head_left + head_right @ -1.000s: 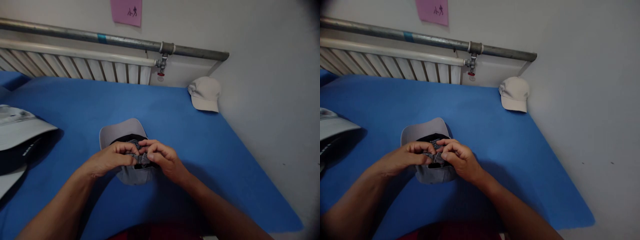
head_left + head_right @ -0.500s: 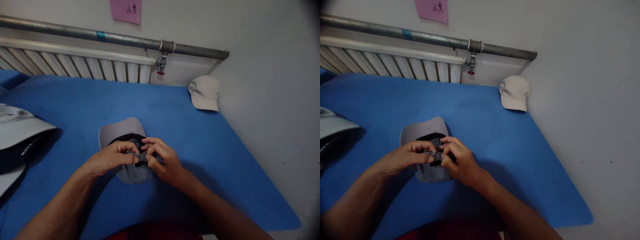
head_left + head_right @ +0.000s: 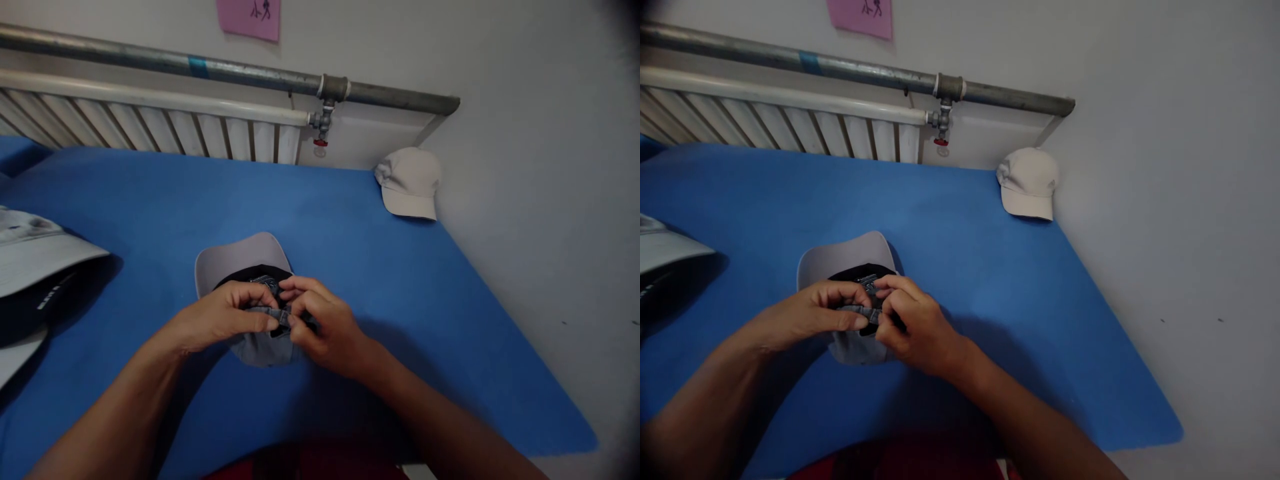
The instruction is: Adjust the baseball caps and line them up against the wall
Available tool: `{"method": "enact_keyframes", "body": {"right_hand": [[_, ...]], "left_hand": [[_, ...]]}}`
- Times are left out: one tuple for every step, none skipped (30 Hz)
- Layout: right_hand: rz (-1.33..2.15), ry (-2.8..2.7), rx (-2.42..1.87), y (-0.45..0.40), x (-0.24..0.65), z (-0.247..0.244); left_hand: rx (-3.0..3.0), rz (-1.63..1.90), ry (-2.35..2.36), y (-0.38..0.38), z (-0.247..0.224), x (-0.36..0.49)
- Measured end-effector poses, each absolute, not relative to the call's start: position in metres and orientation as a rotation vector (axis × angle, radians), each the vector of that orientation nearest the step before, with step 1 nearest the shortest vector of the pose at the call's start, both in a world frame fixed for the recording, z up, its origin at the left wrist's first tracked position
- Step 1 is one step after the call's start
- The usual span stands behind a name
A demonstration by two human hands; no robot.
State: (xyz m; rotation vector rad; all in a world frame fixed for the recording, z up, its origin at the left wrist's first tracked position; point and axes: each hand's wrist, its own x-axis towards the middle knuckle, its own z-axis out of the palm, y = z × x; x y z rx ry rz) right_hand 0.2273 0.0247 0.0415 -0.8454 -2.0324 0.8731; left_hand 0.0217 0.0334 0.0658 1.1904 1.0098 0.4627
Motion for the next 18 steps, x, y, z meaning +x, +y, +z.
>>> {"method": "enact_keyframes", "body": {"right_hand": [[0.878,-2.032,-0.840,0.0246,0.2272,0.0417],[0.881,-2.029,-0.836,0.0245,0.2272,0.0419],[0.886,-2.024,-0.837,0.0244,0.2273,0.0421],[0.894,-2.018,-0.841,0.0243,0.2273,0.0425],[0.903,-2.013,-0.848,0.0243,0.2273,0.0430],[0.909,-2.008,-0.852,0.0242,0.2273,0.0435],[0.914,-2.005,-0.858,0.0242,0.2274,0.0439],[0.918,-2.004,-0.862,0.0243,0.2274,0.0443],[0.921,-2.002,-0.863,0.0245,0.2274,0.0445],[0.921,-1.999,-0.861,0.0247,0.2274,0.0445],[0.920,-1.997,-0.860,0.0250,0.2274,0.0443],[0.918,-1.995,-0.862,0.0252,0.2274,0.0440],[0.911,-1.996,-0.866,0.0254,0.2274,0.0435],[0.896,-1.997,-0.869,0.0255,0.2273,0.0430],[0.875,-1.998,-0.872,0.0256,0.2273,0.0423],[0.846,-1.997,-0.872,0.0255,0.2272,0.0416],[0.810,-2.000,-0.868,0.0254,0.2270,0.0407],[0.769,-2.008,-0.860,0.0251,0.2267,0.0398]], "left_hand": [[1.196,0.462,1.003,0.0334,0.0663,0.0217],[1.204,0.462,0.999,0.0335,0.0668,0.0216],[1.214,0.465,0.996,0.0336,0.0673,0.0217],[1.227,0.469,0.997,0.0338,0.0678,0.0216],[1.238,0.470,0.999,0.0340,0.0683,0.0215],[1.249,0.465,1.000,0.0343,0.0687,0.0213],[1.261,0.456,0.998,0.0345,0.0691,0.0210],[1.277,0.445,0.994,0.0346,0.0693,0.0207],[1.296,0.436,0.989,0.0346,0.0694,0.0203],[1.315,0.436,0.985,0.0345,0.0694,0.0200],[1.332,0.442,0.984,0.0342,0.0693,0.0199],[1.342,0.453,0.990,0.0338,0.0691,0.0199],[1.345,0.464,1.003,0.0334,0.0688,0.0201],[1.341,0.468,1.014,0.0330,0.0683,0.0204],[1.335,0.472,1.023,0.0326,0.0678,0.0206],[1.332,0.473,1.025,0.0324,0.0673,0.0209],[1.331,0.477,1.023,0.0322,0.0667,0.0210],[1.330,0.482,1.020,0.0322,0.0661,0.0211]]}}
